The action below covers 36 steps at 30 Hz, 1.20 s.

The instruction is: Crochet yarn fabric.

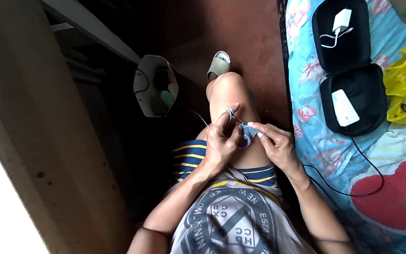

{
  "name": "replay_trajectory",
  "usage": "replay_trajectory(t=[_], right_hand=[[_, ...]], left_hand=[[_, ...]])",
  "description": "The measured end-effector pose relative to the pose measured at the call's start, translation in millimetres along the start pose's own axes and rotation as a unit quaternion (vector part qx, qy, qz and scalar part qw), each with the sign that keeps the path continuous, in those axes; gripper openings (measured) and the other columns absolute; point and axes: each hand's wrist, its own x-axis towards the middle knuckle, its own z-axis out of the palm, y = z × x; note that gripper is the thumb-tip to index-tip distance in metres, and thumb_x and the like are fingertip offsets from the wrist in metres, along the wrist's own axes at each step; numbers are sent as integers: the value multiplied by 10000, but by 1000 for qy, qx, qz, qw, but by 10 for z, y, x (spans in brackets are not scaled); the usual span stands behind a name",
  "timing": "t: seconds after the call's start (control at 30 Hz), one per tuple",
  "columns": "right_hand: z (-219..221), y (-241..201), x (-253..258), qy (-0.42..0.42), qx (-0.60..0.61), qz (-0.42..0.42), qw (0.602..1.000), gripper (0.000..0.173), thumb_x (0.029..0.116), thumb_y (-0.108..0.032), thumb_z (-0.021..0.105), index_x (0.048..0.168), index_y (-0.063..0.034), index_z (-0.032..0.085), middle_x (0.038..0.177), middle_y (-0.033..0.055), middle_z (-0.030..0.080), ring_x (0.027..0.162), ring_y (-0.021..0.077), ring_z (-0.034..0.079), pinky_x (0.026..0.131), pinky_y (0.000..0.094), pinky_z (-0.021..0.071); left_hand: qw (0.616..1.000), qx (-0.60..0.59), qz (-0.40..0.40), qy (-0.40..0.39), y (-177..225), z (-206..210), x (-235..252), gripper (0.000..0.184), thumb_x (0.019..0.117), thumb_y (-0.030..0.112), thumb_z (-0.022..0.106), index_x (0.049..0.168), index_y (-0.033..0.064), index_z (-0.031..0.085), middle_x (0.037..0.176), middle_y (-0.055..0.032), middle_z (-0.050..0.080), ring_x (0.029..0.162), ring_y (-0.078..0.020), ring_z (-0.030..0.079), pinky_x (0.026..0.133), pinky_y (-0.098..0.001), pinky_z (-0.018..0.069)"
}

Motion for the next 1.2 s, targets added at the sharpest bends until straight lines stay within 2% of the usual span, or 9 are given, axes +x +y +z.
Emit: replay_trajectory(t=[0.1, 0.2, 0.3, 0.53, 0.8, 0.9, 0.97, 1.03, 1.2], right_hand=[[-77, 53, 51, -22, -53, -52, 997, 343, 979, -58, 547, 1222, -138, 775, 741, 63, 609, 581, 128, 540, 516, 276, 433], [-111, 46, 77, -28, -115, -94, 989, 361, 960, -47, 549, 1209, -159, 784, 694, 65, 545, 535, 155, 504, 469, 290, 391], [-117, -20, 86, -23, -163, -112, 980, 371, 951, -40, 567, 1223, -174, 781, 687, 79, 538, 529, 182, 508, 455, 300, 384], [-36, -157, 29, -11, -213, -93, 973, 401, 948, -31, 559, 1253, -186, 769, 700, 96, 542, 513, 206, 516, 432, 313, 383], [88, -325, -22, -6, -272, -58, 961, 394, 934, -25, 597, 1256, -179, 762, 744, 122, 566, 521, 240, 554, 421, 326, 415], [166, -311, -78, 23, -234, -30, 971, 404, 950, -24, 589, 1286, -184, 748, 769, 130, 586, 524, 235, 566, 435, 330, 446], [218, -277, -113, 48, -211, -25, 976, 423, 943, -12, 579, 1295, -177, 745, 750, 129, 584, 517, 226, 554, 443, 327, 443], [251, -266, -138, 64, -204, -25, 977, 413, 942, -10, 577, 1285, -163, 751, 734, 123, 582, 515, 214, 551, 443, 316, 439], [260, -281, -150, 74, -205, -27, 976, 392, 944, -18, 584, 1265, -157, 761, 720, 121, 581, 518, 207, 549, 447, 304, 433]], left_hand=[[1000, 8, 2, 7, -23, 6, -4, 501, 894, -69, 618, 1390, -23, 559, 868, -34, 694, 678, -52, 632, 622, -197, 546], [999, 37, 6, 12, -36, 12, -11, 511, 884, -55, 619, 1390, -23, 557, 867, -32, 700, 672, -48, 636, 612, -196, 547], [996, 79, 33, 17, -51, 30, -18, 495, 884, -48, 624, 1376, -35, 569, 861, -50, 700, 661, -59, 635, 601, -208, 552], [987, 141, 77, 29, -61, 58, -22, 435, 876, -54, 623, 1311, -64, 608, 886, -78, 700, 703, -75, 644, 656, -220, 563], [937, 289, 180, 71, -127, 136, -47, 338, 881, -25, 619, 1211, -74, 677, 827, -122, 624, 671, -178, 604, 606, -275, 524], [959, 233, 151, 60, -135, 115, -56, 438, 884, -19, 630, 1317, -81, 616, 878, -118, 635, 699, -151, 606, 615, -256, 525], [989, 123, 67, 39, -82, 77, -69, 586, 898, -18, 650, 1459, -53, 485, 928, -82, 682, 712, -106, 639, 627, -242, 563], [999, 38, -3, 30, -27, 54, -81, 701, 900, -20, 667, 1543, 12, 389, 912, -51, 694, 704, -102, 661, 628, -254, 586], [999, -6, -16, 51, -18, 75, -91, 696, 887, -44, 673, 1527, 0, 402, 842, -42, 712, 659, -101, 671, 604, -253, 589]])
